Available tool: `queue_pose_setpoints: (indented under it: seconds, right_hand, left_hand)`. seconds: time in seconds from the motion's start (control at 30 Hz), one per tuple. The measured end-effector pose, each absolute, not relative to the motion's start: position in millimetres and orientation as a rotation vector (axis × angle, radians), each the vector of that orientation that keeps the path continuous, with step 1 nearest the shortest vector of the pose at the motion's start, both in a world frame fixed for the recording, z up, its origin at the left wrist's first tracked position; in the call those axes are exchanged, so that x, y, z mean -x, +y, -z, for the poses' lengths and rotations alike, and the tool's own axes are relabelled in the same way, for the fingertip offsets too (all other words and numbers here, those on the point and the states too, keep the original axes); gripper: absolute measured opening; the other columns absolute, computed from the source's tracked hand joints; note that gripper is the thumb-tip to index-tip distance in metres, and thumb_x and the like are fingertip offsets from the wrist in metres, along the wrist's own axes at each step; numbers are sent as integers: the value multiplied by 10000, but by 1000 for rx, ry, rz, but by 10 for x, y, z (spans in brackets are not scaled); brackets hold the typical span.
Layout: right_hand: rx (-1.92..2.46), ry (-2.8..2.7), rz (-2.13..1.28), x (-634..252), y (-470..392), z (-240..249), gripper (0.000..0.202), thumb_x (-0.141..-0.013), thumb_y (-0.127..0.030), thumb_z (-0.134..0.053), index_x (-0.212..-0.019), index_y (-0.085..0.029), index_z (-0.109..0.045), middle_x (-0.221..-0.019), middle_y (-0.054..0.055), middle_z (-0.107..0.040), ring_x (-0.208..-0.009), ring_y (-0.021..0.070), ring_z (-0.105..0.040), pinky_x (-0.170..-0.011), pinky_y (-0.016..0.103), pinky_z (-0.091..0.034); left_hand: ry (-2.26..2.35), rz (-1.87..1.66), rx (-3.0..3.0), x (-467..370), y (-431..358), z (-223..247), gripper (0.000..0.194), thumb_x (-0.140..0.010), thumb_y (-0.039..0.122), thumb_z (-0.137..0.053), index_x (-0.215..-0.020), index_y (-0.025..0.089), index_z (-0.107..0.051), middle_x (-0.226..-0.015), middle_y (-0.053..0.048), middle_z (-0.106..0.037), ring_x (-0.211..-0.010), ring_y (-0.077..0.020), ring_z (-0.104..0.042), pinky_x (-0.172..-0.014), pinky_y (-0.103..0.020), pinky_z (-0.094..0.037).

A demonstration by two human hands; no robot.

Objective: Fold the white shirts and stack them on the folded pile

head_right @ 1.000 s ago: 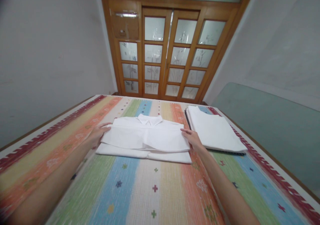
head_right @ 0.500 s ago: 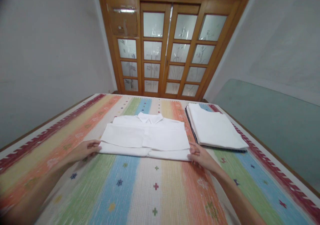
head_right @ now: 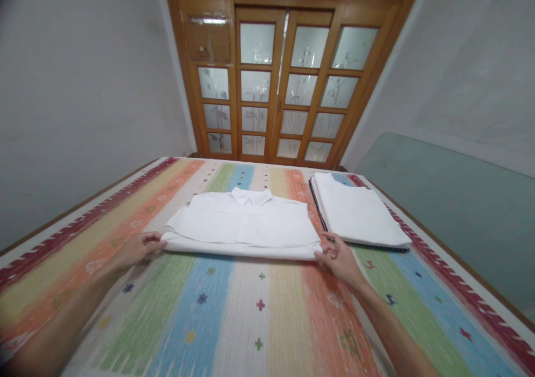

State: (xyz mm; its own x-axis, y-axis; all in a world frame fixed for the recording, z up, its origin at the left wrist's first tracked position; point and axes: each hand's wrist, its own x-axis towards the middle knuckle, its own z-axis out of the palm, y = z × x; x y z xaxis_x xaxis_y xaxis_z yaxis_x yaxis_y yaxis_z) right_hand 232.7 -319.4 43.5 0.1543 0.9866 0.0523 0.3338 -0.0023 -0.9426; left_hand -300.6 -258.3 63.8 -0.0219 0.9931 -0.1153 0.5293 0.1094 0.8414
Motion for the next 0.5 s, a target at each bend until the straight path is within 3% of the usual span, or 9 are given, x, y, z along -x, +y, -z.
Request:
queue_pose_setpoints:
  seconds: [0.1,0.2,0.5]
  right_hand:
    - [1546,-1439,-833,-2357,-3268,-335,591,-649,-456,-710,-1117,-179,-480,-596,-51,-546,-478,115,-475,-483,233,-372]
    - [1602,-1532,-742,-2370,-3322,-210,503,-689,-425,-648,-1105,-187,-492,-564,-70,-507,-491,124,-452,-533,255,-387]
    - [1687,-1723,-813,-2450,-3471,-239,472,-681,-390,-579,-1106,-194,-512,-554,-80,-451,-482,130,-454,-506,241,-351]
  left_hand:
    - [1668,-745,-1753,3089,-2615,-541,399,-565,573,-650,-611,177,-638,-713,-41,-640,-655,-181,-574,-588,-266,-448]
    - [1709,-631,-1950,3126,-2649,-456,365,-594,551,-611,-544,190,-603,-819,-48,-639,-773,-208,-589,-731,-297,-457]
    - [1704,-328,-2046,3051,-2861,-533,277,-621,435,-587,-518,187,-519,-733,-23,-600,-649,-170,-551,-641,-262,-434]
